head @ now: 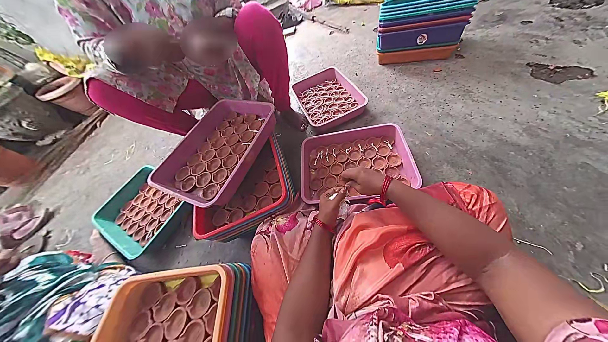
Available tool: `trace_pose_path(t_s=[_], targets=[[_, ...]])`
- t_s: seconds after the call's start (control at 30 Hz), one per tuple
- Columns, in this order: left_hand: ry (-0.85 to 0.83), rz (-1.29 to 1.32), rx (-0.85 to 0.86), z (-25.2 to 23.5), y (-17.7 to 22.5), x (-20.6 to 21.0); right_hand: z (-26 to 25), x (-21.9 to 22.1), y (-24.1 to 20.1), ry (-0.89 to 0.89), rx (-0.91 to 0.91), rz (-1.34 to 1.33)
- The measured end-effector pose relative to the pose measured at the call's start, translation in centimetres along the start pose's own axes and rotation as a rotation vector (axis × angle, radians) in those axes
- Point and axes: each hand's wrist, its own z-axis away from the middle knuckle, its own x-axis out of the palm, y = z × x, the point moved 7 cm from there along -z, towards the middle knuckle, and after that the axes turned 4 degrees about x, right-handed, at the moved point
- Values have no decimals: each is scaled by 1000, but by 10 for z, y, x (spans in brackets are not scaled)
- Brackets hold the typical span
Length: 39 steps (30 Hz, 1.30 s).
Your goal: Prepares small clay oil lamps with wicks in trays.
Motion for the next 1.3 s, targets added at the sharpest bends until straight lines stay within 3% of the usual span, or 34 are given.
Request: trace_pose_path(t_s=[0.3, 0.47, 0.57, 0.7, 0.9, 1.1, 1.3], targets=[[-47, 88, -24, -5, -5, -2, 2, -4, 6, 20, -124, -258], [-39, 72, -42, -5, 0, -4, 3, -4, -3, 134, -196, -144], [-18, 39, -79, -6, -5, -5, -7, 0, 3, 52, -165, -24], [-88, -52, -181, -7, -9, 6, -44, -10, 35, -106, 21, 116], [-143, -25, -320, -1, -25, 29, -123, -23, 132, -18, 336, 310], [28, 407, -821, 42, -57, 56, -174, -6, 175, -50, 461, 417], [254, 465, -876, 27, -87, 42, -192, -2, 191, -70, 454, 514]])
